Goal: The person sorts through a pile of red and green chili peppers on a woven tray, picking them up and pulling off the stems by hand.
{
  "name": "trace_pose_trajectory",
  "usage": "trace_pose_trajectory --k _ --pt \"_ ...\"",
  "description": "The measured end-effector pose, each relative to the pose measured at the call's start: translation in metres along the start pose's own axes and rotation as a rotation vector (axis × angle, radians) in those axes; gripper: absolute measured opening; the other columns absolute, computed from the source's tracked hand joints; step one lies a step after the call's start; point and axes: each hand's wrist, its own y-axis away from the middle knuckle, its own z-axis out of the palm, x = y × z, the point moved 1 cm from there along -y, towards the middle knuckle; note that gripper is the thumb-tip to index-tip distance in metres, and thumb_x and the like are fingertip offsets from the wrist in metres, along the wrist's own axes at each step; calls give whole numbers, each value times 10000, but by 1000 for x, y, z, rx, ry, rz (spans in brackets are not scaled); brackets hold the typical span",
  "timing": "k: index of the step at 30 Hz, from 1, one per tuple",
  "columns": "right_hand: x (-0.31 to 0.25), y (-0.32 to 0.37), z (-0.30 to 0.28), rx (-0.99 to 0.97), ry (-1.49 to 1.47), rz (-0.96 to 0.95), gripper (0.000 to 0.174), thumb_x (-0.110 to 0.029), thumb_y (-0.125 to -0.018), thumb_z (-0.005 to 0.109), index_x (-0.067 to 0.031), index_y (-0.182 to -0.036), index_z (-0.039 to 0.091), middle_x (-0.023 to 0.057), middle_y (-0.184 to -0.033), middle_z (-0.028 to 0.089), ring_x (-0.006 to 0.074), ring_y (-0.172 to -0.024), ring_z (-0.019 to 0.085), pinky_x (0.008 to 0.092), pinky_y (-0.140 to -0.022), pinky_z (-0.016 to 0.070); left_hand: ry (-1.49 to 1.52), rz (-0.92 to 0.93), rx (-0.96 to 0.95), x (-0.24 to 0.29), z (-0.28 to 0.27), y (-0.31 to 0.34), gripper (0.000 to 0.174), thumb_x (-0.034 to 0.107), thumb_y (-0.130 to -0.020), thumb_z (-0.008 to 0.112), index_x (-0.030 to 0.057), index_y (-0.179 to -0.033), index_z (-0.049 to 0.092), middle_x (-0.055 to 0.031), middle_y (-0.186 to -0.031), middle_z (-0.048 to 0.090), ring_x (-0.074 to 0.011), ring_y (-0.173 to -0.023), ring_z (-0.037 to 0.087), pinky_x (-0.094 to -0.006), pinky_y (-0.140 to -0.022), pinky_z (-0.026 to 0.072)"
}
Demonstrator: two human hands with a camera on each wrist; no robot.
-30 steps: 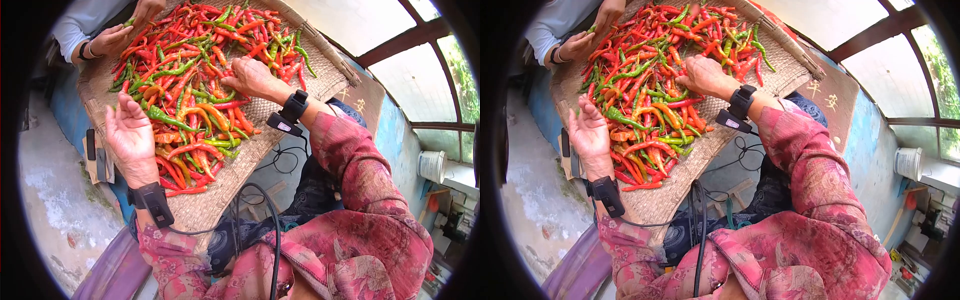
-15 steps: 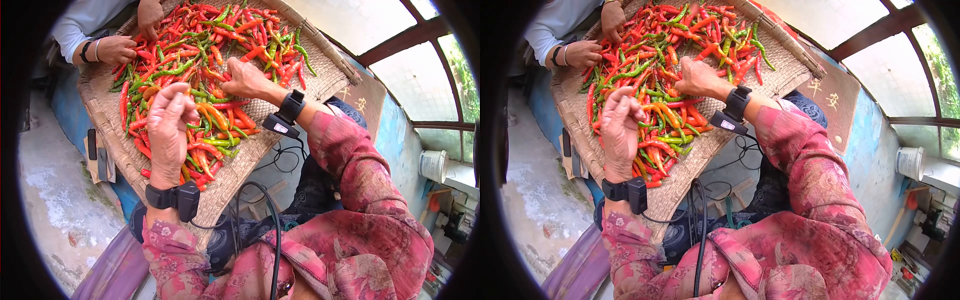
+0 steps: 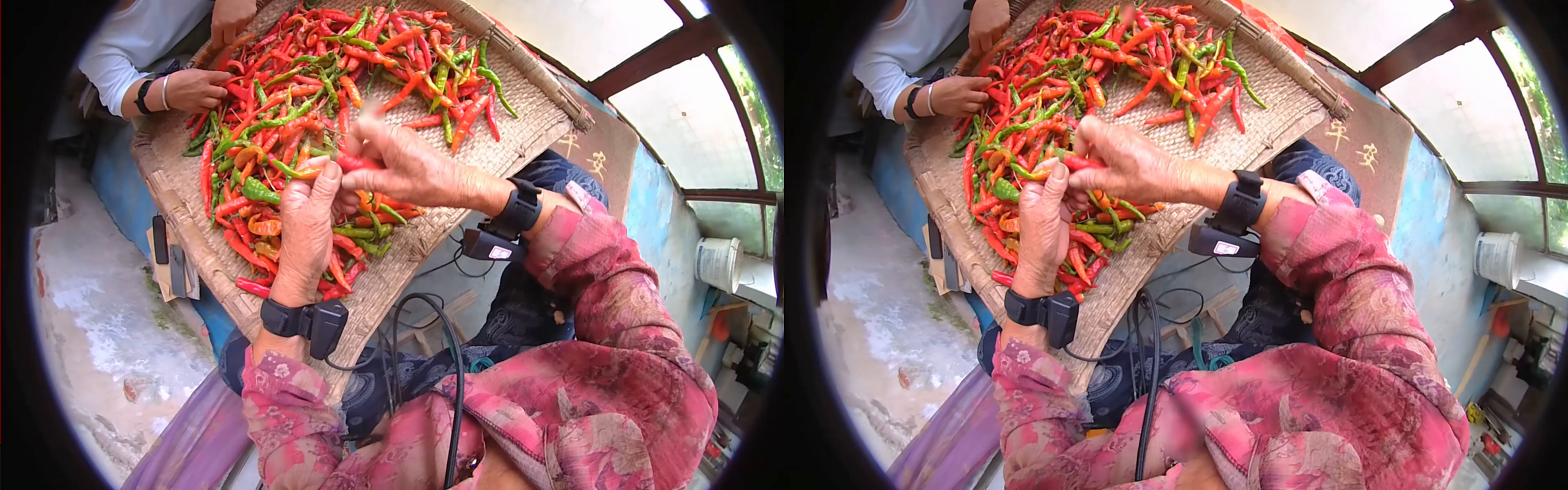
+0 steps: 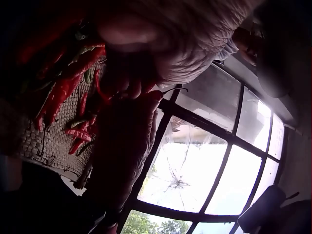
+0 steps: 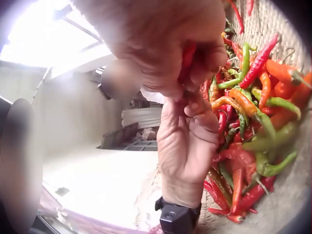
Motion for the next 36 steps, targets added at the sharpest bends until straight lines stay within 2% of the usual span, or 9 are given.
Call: trace_pose_trajectory --k 2,5,13,16,21,24,28,31,36 --pt "5 -2 -3 22 -274 228 275 -240 -858 614 -30 -937 455 46 -672 517 125 -595 503 279 -538 432 213 8 25 1 -6 -2 202 248 -916 547 56 -980 557 -11 -816 599 -74 -653 574 -211 -595 494" --pt "1 -8 -12 74 -419 332 260 -231 -890 556 -7 -1001 486 22 -686 511 74 -622 491 246 -545 429 283 23 57 12 -9 -3 154 196 -918 541 56 -984 549 -30 -864 606 -99 -702 593 -223 -641 512" --pt "-4 -7 2 -156 -101 272 397 -357 -820 636 13 -721 533 81 -541 454 120 -555 449 336 -513 401 291 14 30 7 -7 -2 128 139 -887 587 61 -980 549 -23 -877 604 -103 -735 590 -241 -697 510" --pt "2 -11 2 -149 -127 257 409 -363 -819 640 20 -713 540 80 -532 460 116 -543 454 333 -499 401 265 6 27 13 -14 -4 116 143 -884 592 70 -969 560 -13 -843 605 -97 -726 577 -249 -717 512" --pt "4 -12 -1 -37 -182 368 379 -366 -866 589 -14 -743 521 36 -564 466 105 -561 467 315 -504 411 627 304 366 50 -35 -11 240 190 -902 560 48 -1095 566 -37 -903 600 -105 -744 573 -223 -732 509" --pt "4 -9 6 9 -142 267 389 -381 -878 572 -22 -752 499 36 -587 460 110 -577 464 314 -509 409 650 113 61 47 -42 -9 266 182 -891 576 39 -1115 561 -24 -858 601 -94 -717 555 -211 -681 492" --pt "-3 -8 19 -52 -218 143 399 -399 -903 528 -20 -782 510 29 -592 473 107 -581 460 308 -509 412 177 -3 -32 28 -7 3 267 175 -862 626 28 -1079 577 23 -830 574 -39 -629 459 -179 -583 396" --pt "-7 -10 23 -199 -455 294 402 -407 -915 501 -15 -855 564 19 -599 516 88 -558 482 281 -501 420 139 17 -4 18 -12 2 244 168 -891 584 45 -1100 556 29 -848 567 -32 -666 481 -178 -603 414" --pt "-7 -5 20 -334 -253 401 455 -449 -916 467 -13 -797 524 55 -613 552 153 -558 536 323 -516 438 341 291 225 37 -26 -6 249 282 -923 530 56 -1019 566 -2 -809 573 -63 -671 518 -188 -599 435"
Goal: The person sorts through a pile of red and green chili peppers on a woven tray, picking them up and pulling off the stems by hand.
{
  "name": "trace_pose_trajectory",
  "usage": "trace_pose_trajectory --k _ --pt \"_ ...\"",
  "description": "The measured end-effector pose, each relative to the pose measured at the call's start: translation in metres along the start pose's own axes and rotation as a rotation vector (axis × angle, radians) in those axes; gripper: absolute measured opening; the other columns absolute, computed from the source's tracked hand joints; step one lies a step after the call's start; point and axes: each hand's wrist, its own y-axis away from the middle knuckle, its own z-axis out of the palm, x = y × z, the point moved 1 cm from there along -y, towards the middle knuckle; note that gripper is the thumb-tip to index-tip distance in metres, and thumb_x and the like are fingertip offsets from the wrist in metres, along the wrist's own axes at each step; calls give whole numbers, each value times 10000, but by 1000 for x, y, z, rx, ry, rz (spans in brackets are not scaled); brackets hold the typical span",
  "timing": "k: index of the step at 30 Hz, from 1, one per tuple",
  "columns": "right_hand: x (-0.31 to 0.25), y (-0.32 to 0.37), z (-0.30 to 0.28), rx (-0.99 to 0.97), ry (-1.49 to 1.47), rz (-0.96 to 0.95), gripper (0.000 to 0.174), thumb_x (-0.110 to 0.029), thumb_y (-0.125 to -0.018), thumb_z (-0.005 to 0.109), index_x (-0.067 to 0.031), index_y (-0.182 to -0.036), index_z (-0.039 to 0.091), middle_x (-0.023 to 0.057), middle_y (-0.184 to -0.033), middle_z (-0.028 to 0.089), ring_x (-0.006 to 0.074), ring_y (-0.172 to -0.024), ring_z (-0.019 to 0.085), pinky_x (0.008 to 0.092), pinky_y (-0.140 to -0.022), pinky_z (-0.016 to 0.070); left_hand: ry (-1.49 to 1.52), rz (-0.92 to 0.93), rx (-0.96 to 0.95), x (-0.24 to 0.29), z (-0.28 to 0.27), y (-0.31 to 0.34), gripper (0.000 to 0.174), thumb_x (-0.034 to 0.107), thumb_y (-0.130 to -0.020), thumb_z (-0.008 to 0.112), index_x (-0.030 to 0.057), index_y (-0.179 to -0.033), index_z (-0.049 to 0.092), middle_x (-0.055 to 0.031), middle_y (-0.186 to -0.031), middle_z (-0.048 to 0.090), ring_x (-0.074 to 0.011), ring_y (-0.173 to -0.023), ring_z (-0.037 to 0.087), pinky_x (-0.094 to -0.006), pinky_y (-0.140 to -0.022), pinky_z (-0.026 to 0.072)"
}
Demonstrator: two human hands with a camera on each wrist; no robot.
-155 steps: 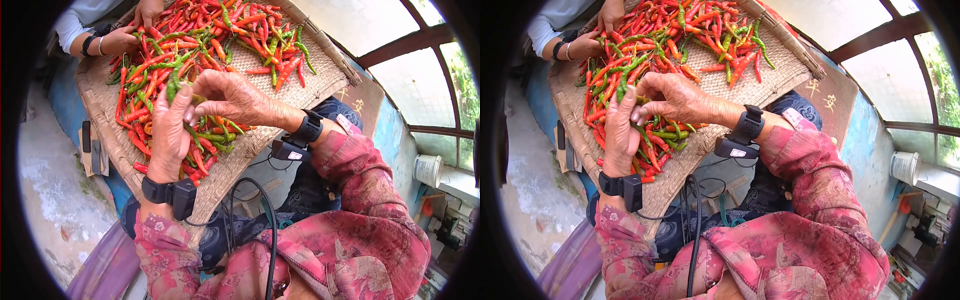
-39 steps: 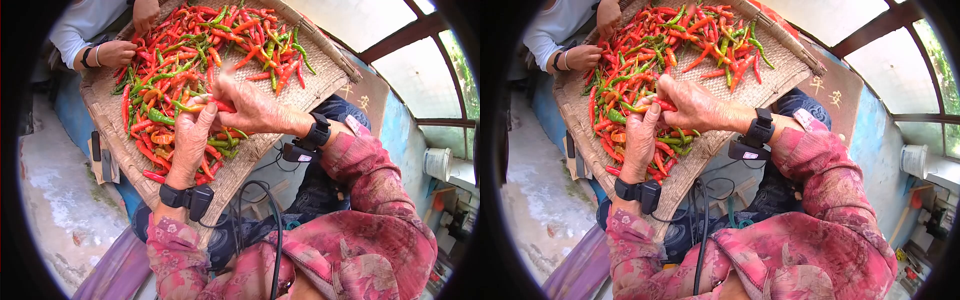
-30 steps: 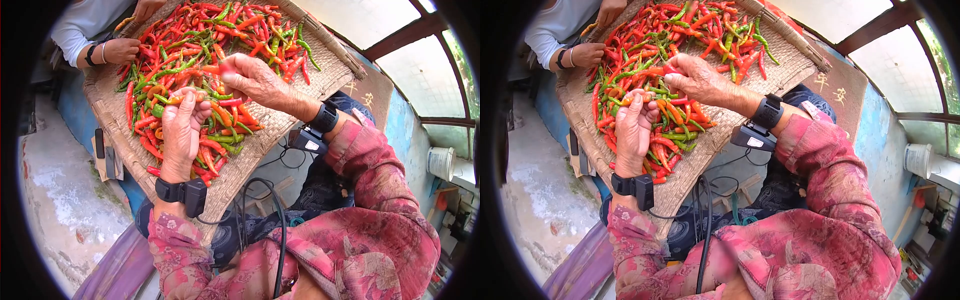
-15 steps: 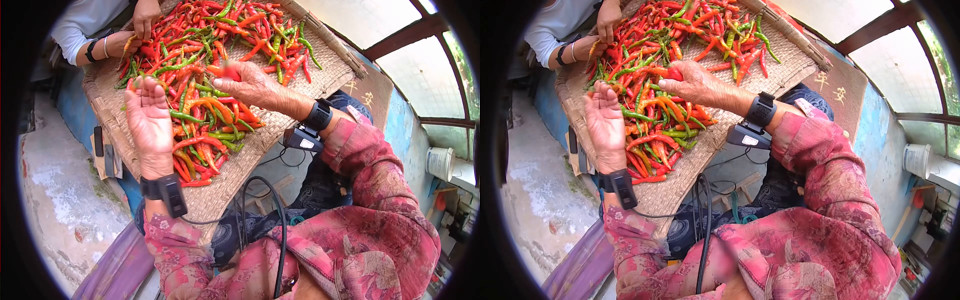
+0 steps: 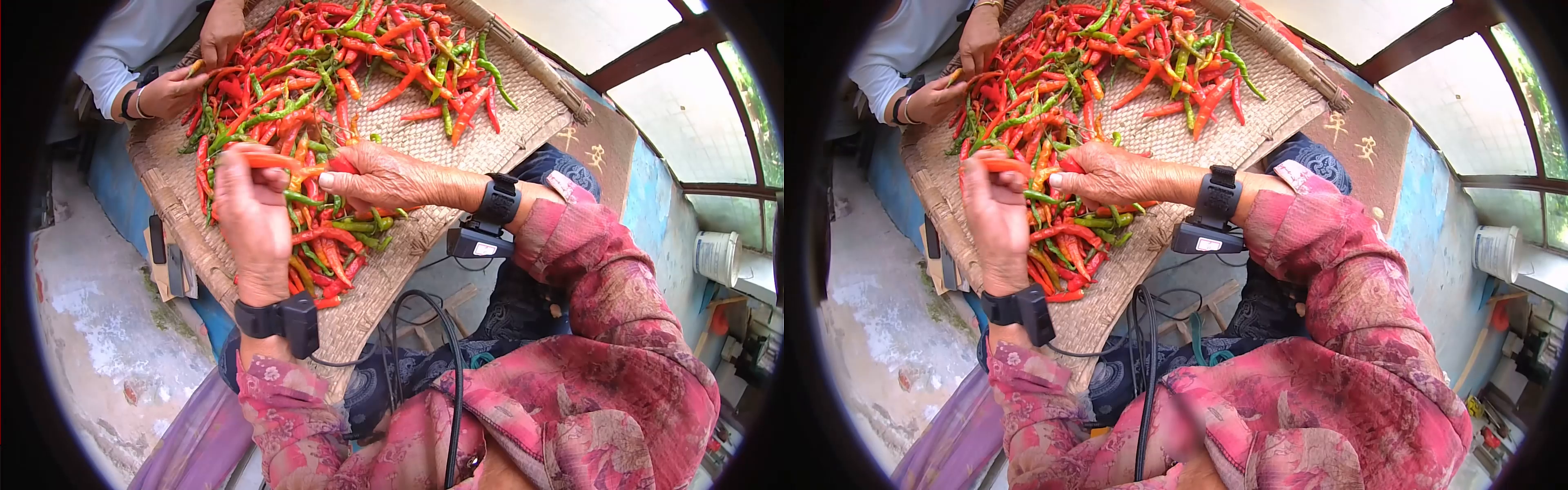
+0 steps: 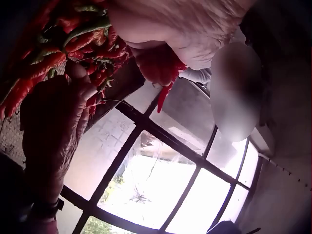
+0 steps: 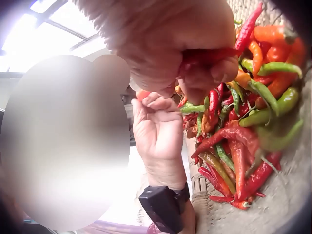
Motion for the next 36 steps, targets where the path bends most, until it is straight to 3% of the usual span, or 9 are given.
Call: trace_pose_trajectory --k 4,10,14,17,20,21,26,34,36 --pt "6 -6 3 219 261 -248 452 -429 -932 437 -6 -790 507 89 -676 560 172 -618 547 328 -575 446 436 -137 105 16 -6 -7 414 314 -913 519 -37 -1130 494 -85 -1010 569 -92 -790 521 -204 -642 483" --pt "-10 -2 9 91 -98 -273 425 -364 -966 371 7 -848 542 89 -677 562 176 -619 549 326 -579 446 -530 -254 -217 -8 2 11 280 203 -910 554 41 -1139 552 4 -826 583 -30 -590 455 -165 -509 364" --pt "-7 -6 -2 -54 -20 -68 467 -414 -950 384 -8 -830 580 75 -647 595 166 -611 580 336 -560 468 -488 -220 -186 -11 -4 6 220 219 -922 536 52 -1063 568 -4 -825 591 -34 -599 466 -177 -522 384" --pt "8 -24 -25 234 131 -156 471 -416 -924 411 -10 -800 616 130 -662 601 253 -628 596 384 -611 478 -136 -17 -22 2 1 1 172 220 -944 493 64 -897 550 -44 -853 601 -58 -616 487 -197 -548 415" --pt "29 -41 -47 362 364 -244 362 -322 -891 451 -11 -853 635 179 -710 610 360 -681 593 429 -639 467 268 8 31 13 -27 -13 212 219 -939 497 25 -1003 557 -93 -915 613 -123 -742 577 -243 -676 518" --pt "31 -43 -49 276 479 -117 339 -292 -906 466 -4 -964 635 132 -745 608 226 -688 604 347 -650 484 462 -22 -64 10 -50 -23 350 278 -913 534 -26 -1086 524 -129 -971 612 -190 -857 610 -295 -781 532" --pt "52 -55 -42 285 633 -215 289 -248 -876 513 -14 -994 635 153 -820 644 245 -769 639 364 -689 494 745 -256 -135 8 -37 -19 557 388 -862 575 -72 -1157 474 -132 -956 605 -207 -882 583 -312 -788 506" --pt "43 -55 -39 292 320 -51 349 -218 -809 608 15 -1066 571 156 -899 659 256 -796 643 350 -721 516 83 -248 -149 -10 -1 6 256 203 -908 553 20 -1087 548 -27 -814 612 -96 -693 559 -224 -665 488" --pt "50 -63 -30 313 439 -231 308 -192 -817 598 5 -1054 582 147 -851 655 228 -762 637 338 -683 508 53 -263 -208 -11 3 8 235 193 -911 549 24 -1075 553 -25 -814 610 -88 -693 562 -220 -669 494"
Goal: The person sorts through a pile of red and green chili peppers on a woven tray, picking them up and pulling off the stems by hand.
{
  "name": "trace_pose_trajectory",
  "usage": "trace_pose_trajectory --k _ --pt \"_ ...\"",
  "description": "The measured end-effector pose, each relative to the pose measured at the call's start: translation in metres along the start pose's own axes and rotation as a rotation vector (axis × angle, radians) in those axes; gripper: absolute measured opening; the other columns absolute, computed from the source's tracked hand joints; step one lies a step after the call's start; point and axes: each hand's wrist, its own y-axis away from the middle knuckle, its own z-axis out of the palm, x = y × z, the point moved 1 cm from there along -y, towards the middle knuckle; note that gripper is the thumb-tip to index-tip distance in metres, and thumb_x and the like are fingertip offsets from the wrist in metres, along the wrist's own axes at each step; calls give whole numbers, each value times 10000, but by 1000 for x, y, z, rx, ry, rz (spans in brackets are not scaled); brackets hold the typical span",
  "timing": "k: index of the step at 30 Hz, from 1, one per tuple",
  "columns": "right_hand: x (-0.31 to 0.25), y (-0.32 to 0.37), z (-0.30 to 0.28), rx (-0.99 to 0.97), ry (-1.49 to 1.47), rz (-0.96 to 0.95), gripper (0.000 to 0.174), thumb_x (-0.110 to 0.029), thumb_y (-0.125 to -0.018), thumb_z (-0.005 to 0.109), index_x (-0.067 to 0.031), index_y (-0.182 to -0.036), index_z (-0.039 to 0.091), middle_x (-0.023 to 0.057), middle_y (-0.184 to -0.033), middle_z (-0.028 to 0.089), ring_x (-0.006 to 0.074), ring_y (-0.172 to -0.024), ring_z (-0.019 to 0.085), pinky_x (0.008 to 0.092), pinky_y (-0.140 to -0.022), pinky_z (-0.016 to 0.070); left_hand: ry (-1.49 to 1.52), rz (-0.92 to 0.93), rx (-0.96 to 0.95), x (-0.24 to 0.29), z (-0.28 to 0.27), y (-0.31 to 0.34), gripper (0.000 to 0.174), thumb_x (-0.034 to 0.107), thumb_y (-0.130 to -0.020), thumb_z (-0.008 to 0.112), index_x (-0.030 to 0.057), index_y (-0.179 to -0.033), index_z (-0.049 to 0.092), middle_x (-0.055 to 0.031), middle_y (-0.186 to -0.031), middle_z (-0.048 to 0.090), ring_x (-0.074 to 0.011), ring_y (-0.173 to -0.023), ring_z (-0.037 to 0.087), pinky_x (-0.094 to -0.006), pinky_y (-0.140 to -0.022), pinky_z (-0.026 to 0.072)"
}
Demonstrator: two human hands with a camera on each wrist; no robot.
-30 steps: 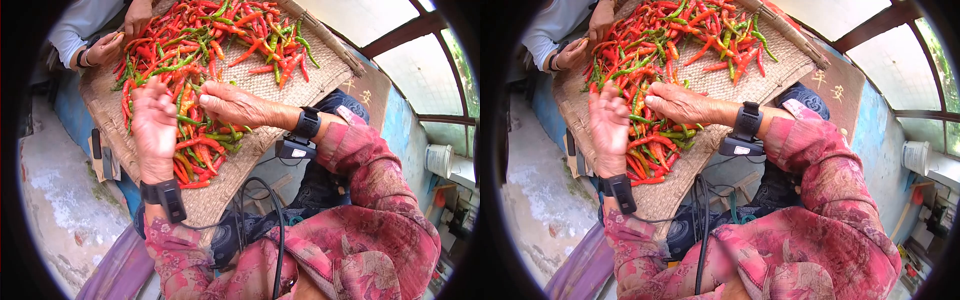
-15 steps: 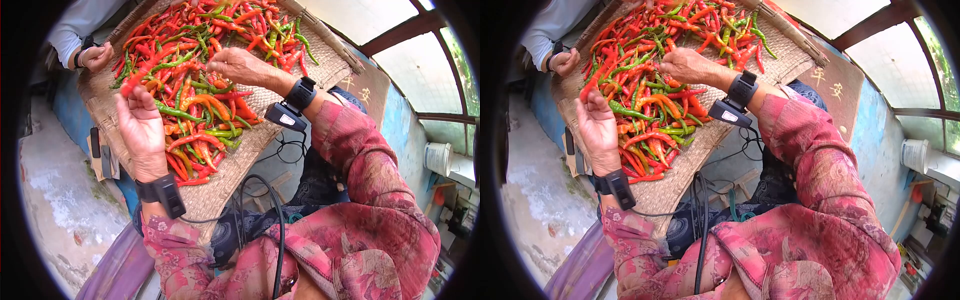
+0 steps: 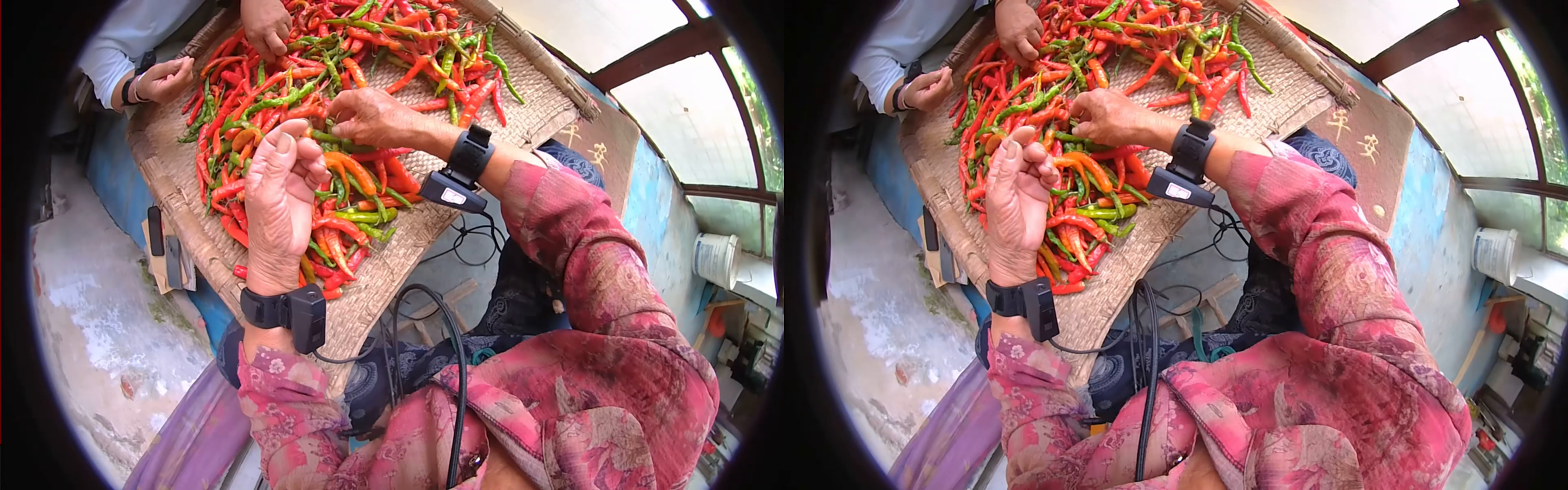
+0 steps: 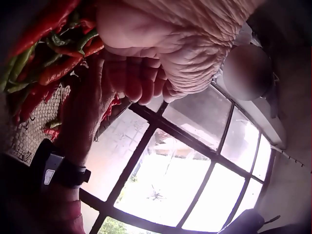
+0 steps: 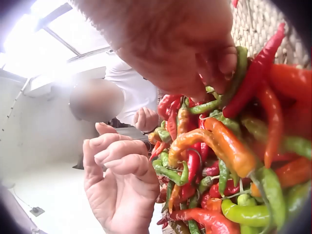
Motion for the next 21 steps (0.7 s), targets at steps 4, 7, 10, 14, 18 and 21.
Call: trace_pose_trajectory --k 4,7,10,14,18,21 --pt "-9 -2 -10 69 21 27 232 -178 -837 591 -2 -989 595 131 -772 635 209 -720 622 325 -645 487 -86 18 34 -1 -1 -1 224 185 -916 543 33 -1080 552 -20 -822 603 -70 -696 558 -205 -657 489" --pt "-29 2 -25 250 -96 -78 166 -187 -869 576 -21 -883 584 119 -681 579 227 -652 597 340 -590 463 -147 -9 106 -2 3 0 218 194 -909 558 41 -1066 554 -9 -825 590 -62 -691 548 -196 -648 482" --pt "-48 17 -29 135 -26 -272 138 -170 -861 583 -35 -888 590 127 -686 576 239 -635 599 343 -574 463 -116 -32 92 -8 -2 -2 209 203 -901 576 52 -1044 558 0 -823 579 -54 -689 536 -185 -645 472" --pt "-56 31 -30 30 -134 -293 170 -199 -864 600 -36 -912 614 96 -698 603 212 -630 603 326 -572 467 -107 -4 125 -12 2 -1 183 228 -890 593 68 -978 574 6 -785 576 -63 -664 513 -195 -613 436" --pt "-50 23 -40 26 -287 -1 276 -282 -918 518 -34 -965 629 40 -668 591 127 -617 570 294 -560 460 28 126 96 -1 -1 -1 189 250 -895 582 73 -961 578 6 -775 573 -87 -673 507 -235 -633 433" --pt "-15 15 -20 117 118 -117 246 -211 -816 534 7 -714 584 217 -631 584 402 -630 597 473 -572 480 381 175 40 13 -16 -7 356 324 -906 541 22 -1093 542 -40 -862 561 -123 -734 504 -255 -684 459"
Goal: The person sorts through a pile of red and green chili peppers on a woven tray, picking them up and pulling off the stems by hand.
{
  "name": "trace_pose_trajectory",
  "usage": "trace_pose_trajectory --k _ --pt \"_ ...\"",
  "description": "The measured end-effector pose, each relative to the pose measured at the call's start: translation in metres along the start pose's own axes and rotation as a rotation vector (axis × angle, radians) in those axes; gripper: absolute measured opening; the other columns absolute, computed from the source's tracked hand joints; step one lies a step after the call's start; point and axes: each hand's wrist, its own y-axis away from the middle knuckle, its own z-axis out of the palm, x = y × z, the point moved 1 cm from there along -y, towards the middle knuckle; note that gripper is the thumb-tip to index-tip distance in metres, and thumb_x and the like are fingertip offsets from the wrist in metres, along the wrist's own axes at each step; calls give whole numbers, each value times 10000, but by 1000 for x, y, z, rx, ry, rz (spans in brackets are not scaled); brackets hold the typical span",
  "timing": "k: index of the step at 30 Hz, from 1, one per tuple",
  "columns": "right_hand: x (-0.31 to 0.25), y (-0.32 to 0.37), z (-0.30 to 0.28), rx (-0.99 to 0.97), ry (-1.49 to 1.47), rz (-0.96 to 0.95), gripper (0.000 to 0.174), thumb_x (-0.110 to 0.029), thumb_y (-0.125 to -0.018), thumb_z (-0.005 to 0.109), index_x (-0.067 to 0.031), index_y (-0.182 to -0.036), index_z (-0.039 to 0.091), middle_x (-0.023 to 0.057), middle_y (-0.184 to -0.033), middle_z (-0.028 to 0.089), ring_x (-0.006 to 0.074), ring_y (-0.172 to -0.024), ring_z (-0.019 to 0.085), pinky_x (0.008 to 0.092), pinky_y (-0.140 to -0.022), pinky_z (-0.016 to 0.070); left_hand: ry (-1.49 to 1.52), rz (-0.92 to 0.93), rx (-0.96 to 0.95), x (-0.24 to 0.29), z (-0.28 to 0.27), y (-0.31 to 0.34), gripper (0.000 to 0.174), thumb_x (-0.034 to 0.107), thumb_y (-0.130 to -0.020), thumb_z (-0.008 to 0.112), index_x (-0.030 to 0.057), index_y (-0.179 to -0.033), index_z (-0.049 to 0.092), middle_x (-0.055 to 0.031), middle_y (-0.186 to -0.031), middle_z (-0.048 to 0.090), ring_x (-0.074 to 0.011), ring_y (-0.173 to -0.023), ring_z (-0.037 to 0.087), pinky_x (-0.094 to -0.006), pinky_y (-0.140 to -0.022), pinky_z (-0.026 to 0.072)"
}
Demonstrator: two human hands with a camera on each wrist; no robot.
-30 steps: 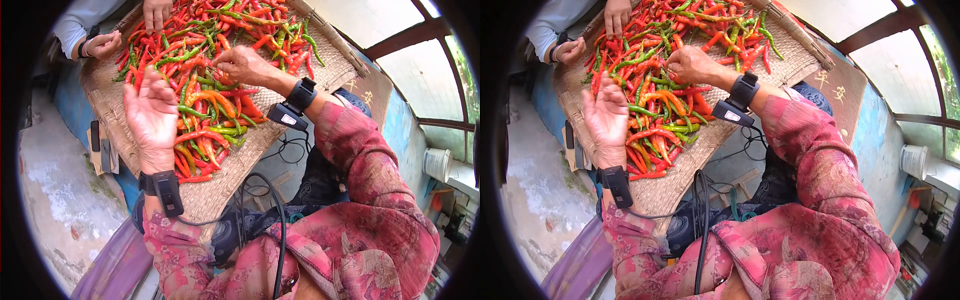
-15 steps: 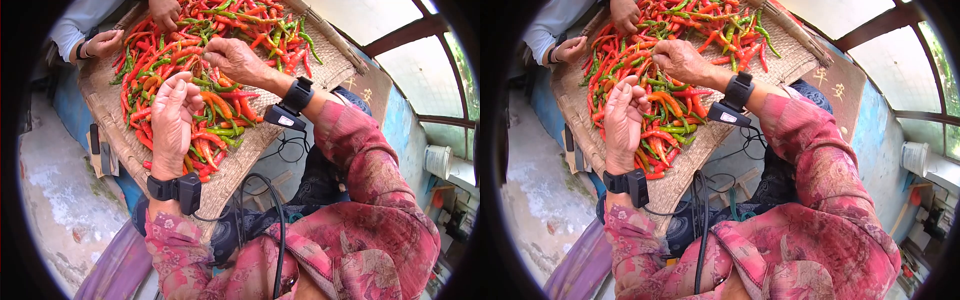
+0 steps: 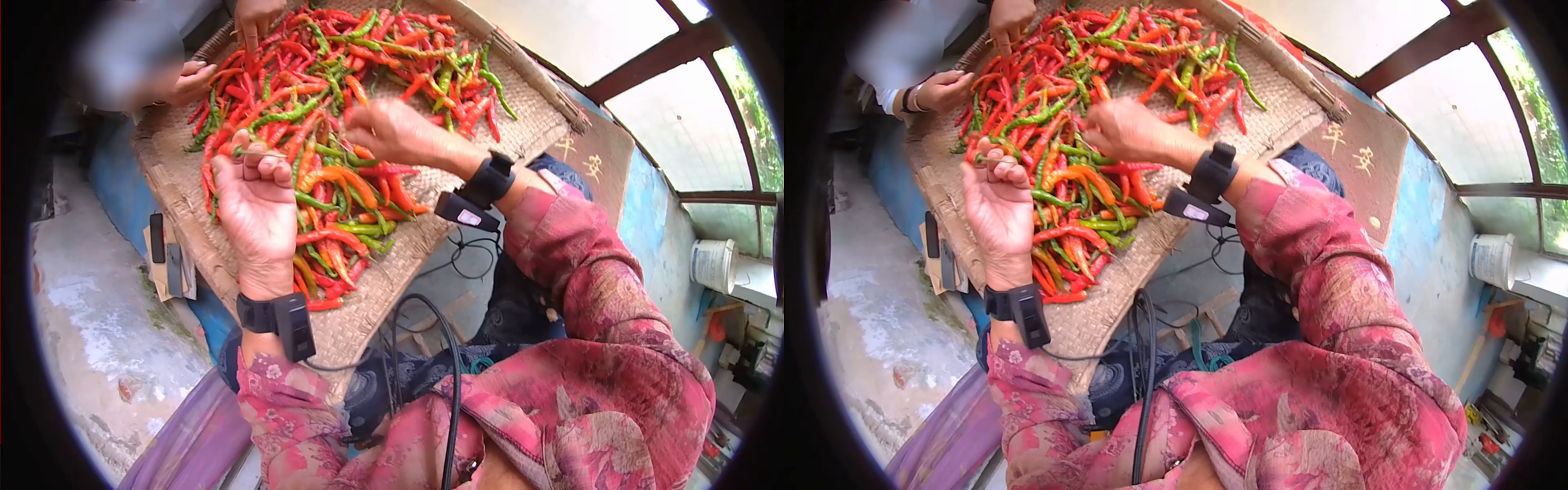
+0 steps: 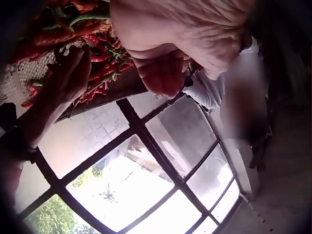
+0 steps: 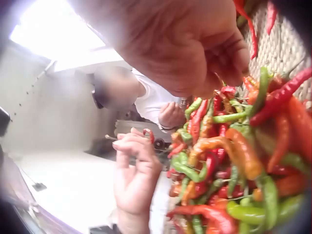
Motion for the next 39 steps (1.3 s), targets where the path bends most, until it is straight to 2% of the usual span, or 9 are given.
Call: trace_pose_trajectory --k 2,5,13,17,21,30,33,35,39 --pt "2 7 13 -248 333 173 254 -245 -797 574 0 -740 548 203 -671 580 381 -699 602 457 -586 485 184 -17 -12 12 -11 -5 488 378 -903 519 -28 -1173 495 -76 -924 553 -145 -770 512 -273 -712 478" --pt "6 13 26 -177 352 65 284 -246 -770 618 5 -827 498 202 -828 531 391 -676 573 476 -576 465 227 -76 18 12 -16 -6 441 377 -907 510 0 -1134 544 -70 -869 590 -144 -743 525 -268 -698 478" --pt "-5 7 15 -300 295 152 227 -169 -691 610 14 -762 497 236 -701 547 384 -691 584 459 -594 481 33 -229 70 -9 0 6 301 305 -921 518 50 -1077 554 -30 -815 608 -135 -707 529 -275 -650 457" --pt "-17 3 -21 -48 -3 85 123 -87 -724 555 7 -796 521 212 -681 545 377 -697 580 432 -586 461 -365 -188 2 -16 6 10 241 197 -907 553 34 -1084 537 -24 -829 591 -86 -716 540 -216 -657 469" --pt "-44 15 -41 156 -245 -121 96 -83 -806 603 -26 -833 532 97 -700 542 226 -670 576 338 -591 454 -1019 -16 -129 -38 12 17 448 237 -882 599 4 -1234 448 -64 -1095 531 -123 -986 512 -262 -834 435" --pt "-52 20 -40 -153 -463 14 227 -220 -825 651 -23 -895 565 82 -741 595 178 -685 588 329 -615 464 -1268 -137 -269 -45 10 22 393 238 -900 562 -16 -1182 460 -80 -1025 563 -140 -885 551 -276 -773 455" --pt "-23 7 -51 61 -344 -9 304 -242 -816 656 -29 -1015 567 104 -778 607 209 -741 606 337 -669 491 -1207 33 -128 -33 23 22 349 100 -928 484 -10 -1250 408 -66 -998 546 -102 -847 543 -241 -761 454" --pt "16 -3 -68 214 134 -29 366 -279 -757 671 -25 -998 565 149 -862 613 282 -845 600 404 -727 484 -1194 188 -28 -17 27 18 361 99 -935 466 -3 -1273 391 -59 -989 537 -97 -826 537 -239 -756 453" --pt "45 5 -87 136 702 292 468 -263 -741 674 -77 -1142 517 160 -1079 510 345 -980 493 456 -803 439 -1205 384 178 26 23 10 380 122 -951 431 1 -1305 365 -45 -955 529 -89 -786 505 -225 -738 438"
